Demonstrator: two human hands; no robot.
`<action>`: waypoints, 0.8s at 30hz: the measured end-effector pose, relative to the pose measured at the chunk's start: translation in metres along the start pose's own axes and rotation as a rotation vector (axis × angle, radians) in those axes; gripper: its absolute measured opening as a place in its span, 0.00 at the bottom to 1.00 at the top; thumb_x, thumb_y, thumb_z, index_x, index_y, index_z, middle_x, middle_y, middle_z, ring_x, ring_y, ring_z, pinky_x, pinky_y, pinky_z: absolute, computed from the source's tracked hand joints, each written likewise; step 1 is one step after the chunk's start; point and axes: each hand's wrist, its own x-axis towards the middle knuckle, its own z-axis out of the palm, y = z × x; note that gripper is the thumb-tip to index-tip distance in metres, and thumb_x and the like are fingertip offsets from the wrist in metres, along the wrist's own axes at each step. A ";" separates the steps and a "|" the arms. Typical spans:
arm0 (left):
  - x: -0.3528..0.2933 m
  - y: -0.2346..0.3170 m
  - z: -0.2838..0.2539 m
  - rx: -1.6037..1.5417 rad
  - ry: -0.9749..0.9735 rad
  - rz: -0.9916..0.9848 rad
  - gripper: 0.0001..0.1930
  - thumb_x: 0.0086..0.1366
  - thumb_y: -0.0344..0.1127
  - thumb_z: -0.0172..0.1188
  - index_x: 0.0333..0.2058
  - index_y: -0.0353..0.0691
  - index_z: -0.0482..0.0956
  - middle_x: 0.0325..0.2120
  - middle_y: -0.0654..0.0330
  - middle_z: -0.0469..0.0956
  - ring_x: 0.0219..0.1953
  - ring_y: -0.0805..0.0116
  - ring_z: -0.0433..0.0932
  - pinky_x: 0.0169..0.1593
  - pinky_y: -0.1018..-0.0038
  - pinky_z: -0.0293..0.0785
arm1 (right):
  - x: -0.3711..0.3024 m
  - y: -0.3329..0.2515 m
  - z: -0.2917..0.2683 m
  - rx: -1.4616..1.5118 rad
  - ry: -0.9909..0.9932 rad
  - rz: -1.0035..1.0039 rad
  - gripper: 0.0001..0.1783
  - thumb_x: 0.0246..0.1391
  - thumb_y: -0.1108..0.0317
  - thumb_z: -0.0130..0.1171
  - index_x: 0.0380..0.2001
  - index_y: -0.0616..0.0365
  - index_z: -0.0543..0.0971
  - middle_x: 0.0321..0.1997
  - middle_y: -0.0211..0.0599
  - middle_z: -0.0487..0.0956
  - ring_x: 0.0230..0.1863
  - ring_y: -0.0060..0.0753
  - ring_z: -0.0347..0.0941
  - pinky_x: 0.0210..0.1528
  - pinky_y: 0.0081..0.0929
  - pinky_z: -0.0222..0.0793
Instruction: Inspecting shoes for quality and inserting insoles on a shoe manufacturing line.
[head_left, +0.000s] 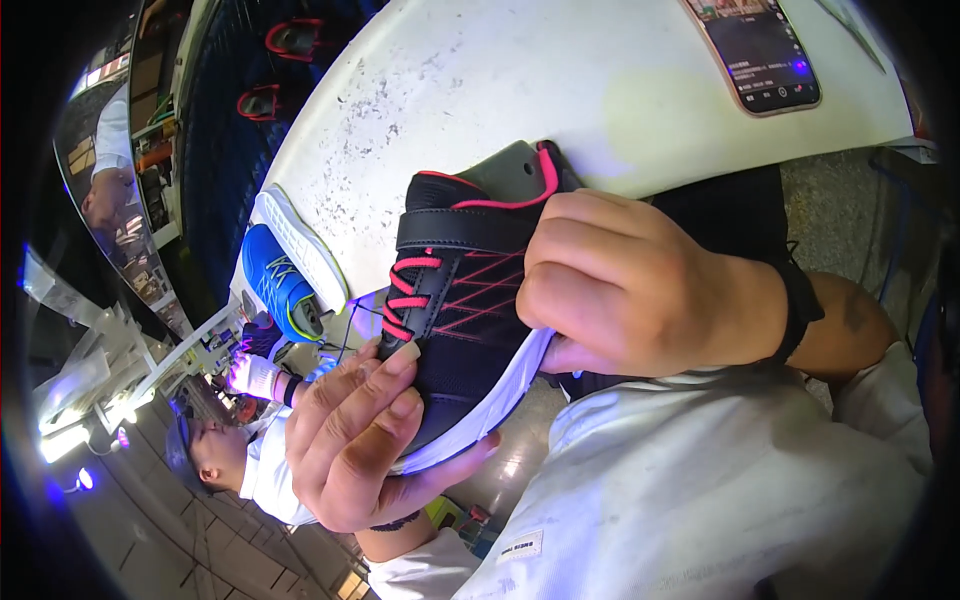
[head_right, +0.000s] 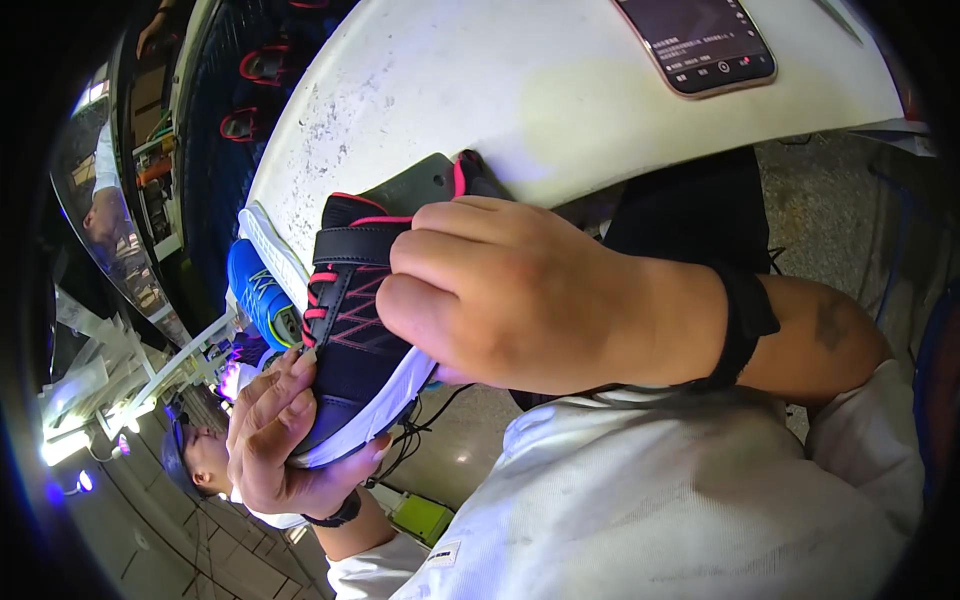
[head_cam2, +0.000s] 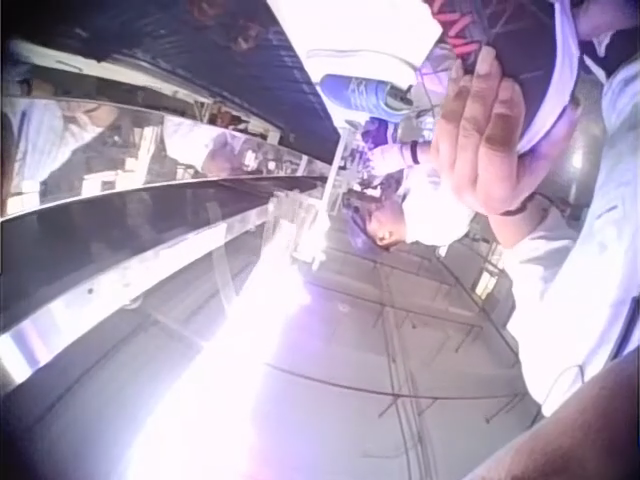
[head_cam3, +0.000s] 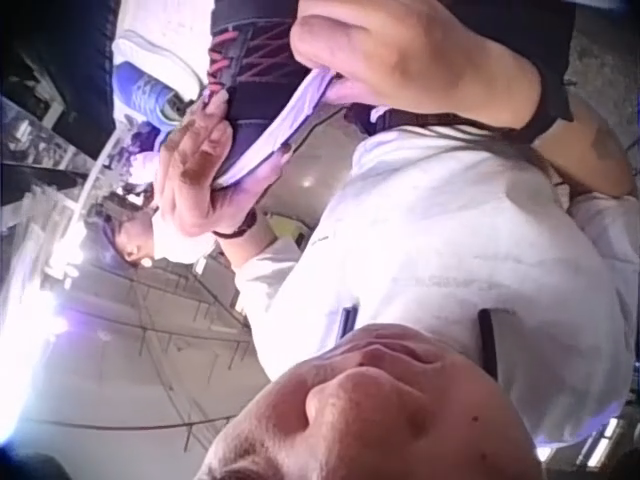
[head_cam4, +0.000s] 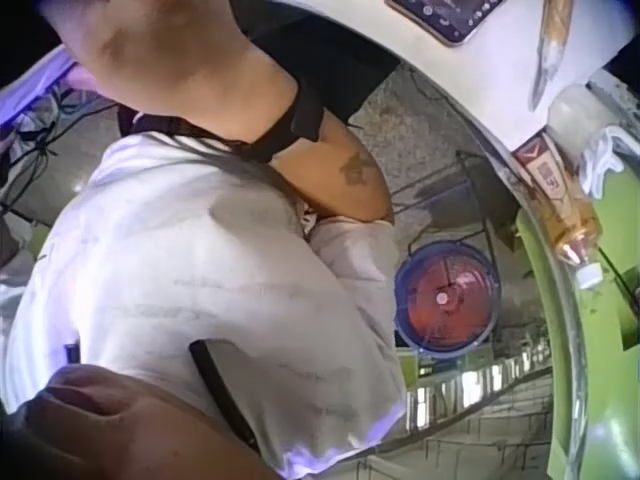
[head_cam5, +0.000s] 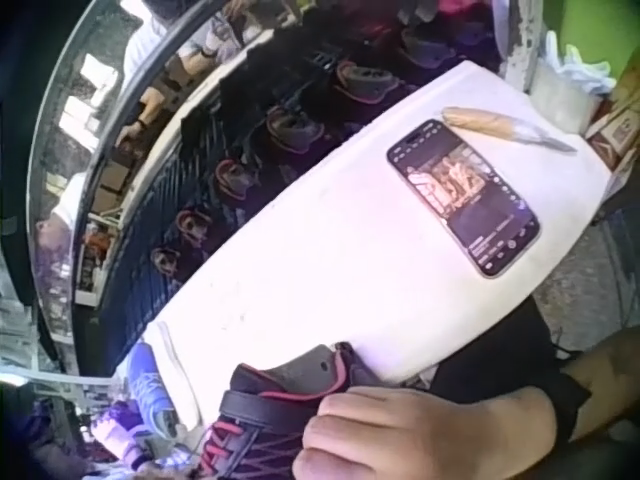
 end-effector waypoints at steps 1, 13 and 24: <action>-0.003 -0.006 0.000 0.004 0.007 -0.002 0.27 0.39 0.48 0.83 0.28 0.36 0.77 0.34 0.49 0.85 0.33 0.56 0.84 0.43 0.57 0.84 | 0.003 0.002 0.000 0.012 -0.039 -0.010 0.20 0.29 0.66 0.72 0.26 0.57 0.72 0.31 0.35 0.70 0.35 0.40 0.71 0.37 0.33 0.71; -0.016 -0.072 0.008 -0.237 -0.585 -0.729 0.52 0.45 0.63 0.76 0.58 0.26 0.69 0.43 0.46 0.81 0.44 0.61 0.82 0.49 0.66 0.76 | 0.037 -0.017 0.059 -0.289 -0.318 0.122 0.20 0.32 0.61 0.72 0.29 0.55 0.75 0.33 0.32 0.74 0.36 0.36 0.74 0.37 0.33 0.71; -0.017 -0.047 0.081 -0.972 0.401 -0.519 0.71 0.38 0.65 0.81 0.70 0.30 0.47 0.65 0.49 0.63 0.66 0.58 0.65 0.69 0.62 0.58 | 0.075 -0.028 -0.042 0.615 0.385 0.370 0.34 0.45 0.46 0.77 0.42 0.63 0.76 0.39 0.36 0.79 0.42 0.23 0.75 0.44 0.24 0.72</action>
